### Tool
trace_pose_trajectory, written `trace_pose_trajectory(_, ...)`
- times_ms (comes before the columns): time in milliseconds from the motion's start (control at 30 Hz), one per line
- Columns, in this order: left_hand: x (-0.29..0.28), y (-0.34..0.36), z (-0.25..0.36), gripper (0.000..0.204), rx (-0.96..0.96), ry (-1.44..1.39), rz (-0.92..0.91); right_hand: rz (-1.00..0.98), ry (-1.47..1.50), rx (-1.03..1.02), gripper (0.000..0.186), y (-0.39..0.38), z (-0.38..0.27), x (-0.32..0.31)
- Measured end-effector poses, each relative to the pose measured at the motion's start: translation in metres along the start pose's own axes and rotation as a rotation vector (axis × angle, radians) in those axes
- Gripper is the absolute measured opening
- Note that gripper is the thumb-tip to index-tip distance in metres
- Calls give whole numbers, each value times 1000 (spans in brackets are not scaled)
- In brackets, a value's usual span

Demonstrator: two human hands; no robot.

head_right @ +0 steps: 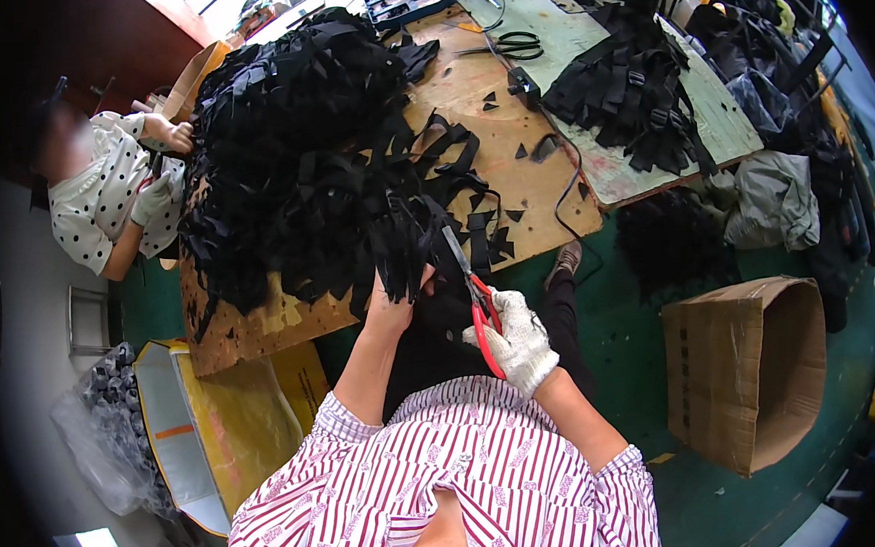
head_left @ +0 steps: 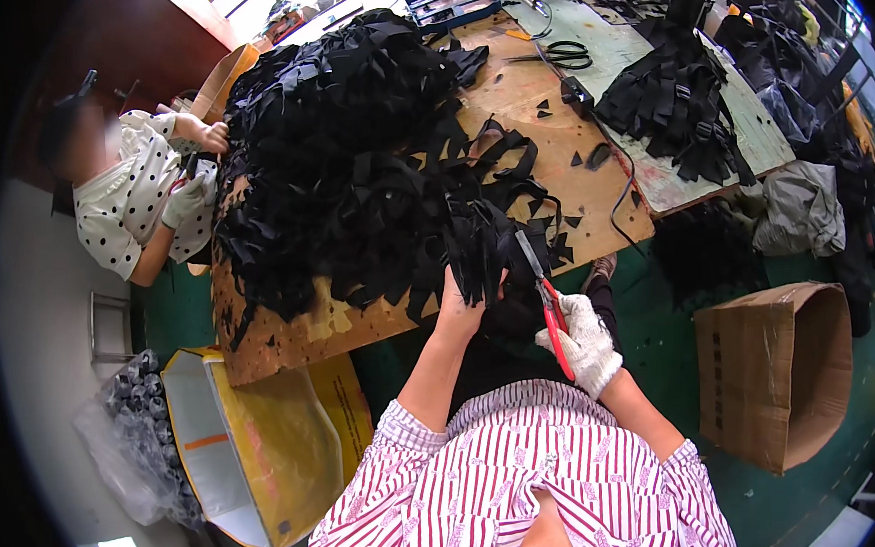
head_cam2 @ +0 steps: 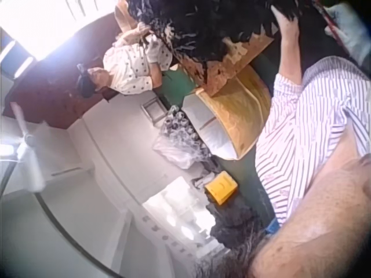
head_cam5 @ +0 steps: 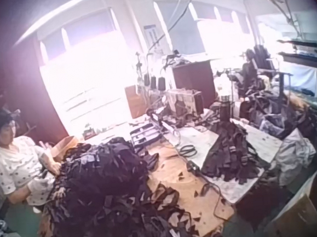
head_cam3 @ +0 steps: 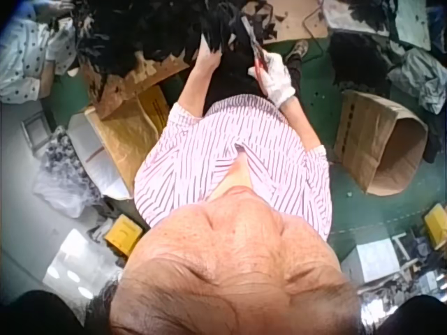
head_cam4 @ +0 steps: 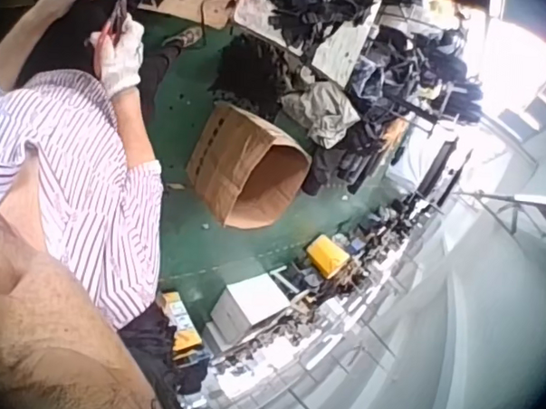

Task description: The person uses red-handled scissors to cut black fabric strips into smaller pieces. They repeatedly pick up strips from a pile on a wooden table, cut them, and place the resulting pieces back onto the table.

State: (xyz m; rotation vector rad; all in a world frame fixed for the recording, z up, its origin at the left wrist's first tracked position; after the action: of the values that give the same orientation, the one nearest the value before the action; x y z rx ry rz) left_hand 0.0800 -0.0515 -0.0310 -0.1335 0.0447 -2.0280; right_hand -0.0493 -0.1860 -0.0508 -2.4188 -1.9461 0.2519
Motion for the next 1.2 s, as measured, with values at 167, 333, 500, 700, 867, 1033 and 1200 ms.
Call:
trace_pose_trajectory(167, 6, -7, 5, 21, 23, 125, -66, 16, -213, -129, 53, 6, -20, -6)
trace_pose_trajectory(333, 3, -6, 4, 17, 44, 66, -30, 5, 80, 3, 50, 1, 2, 4)
trace_pose_trajectory(500, -2, -8, -1, 18, -1, 9, -22, -40, 201, 172, 49, -3, -4, 10)
trace_pose_trajectory(700, -3, -8, -4, 10, 83, 256, -113, -35, -165, -26, 60, 8, -19, 1)
trace_pose_trajectory(867, -7, -17, -9, 17, -71, -226, -74, 113, 447, 338, 37, 12, 7, 6)
trace_pose_trajectory(1033, -33, -19, 0, 28, -109, -264, -211, 215, 494, 164, 35, 14, 1, -23)
trace_pose_trajectory(1200, -62, -18, 11, 36, -131, -478, 90, 206, 383, 206, 47, 23, -4, -31)
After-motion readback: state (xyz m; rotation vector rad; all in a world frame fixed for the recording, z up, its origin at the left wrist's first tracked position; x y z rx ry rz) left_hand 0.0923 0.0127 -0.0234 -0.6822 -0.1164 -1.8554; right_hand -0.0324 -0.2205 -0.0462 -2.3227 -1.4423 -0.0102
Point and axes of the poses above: each hand's wrist, its own y-axis towards the middle knuckle, its own x-axis out of the palm, z = x × y, the point moved 7 cm from there along y, towards the middle knuckle, and after that the axes turned 5 degrees about y, right-handed, at the moved point
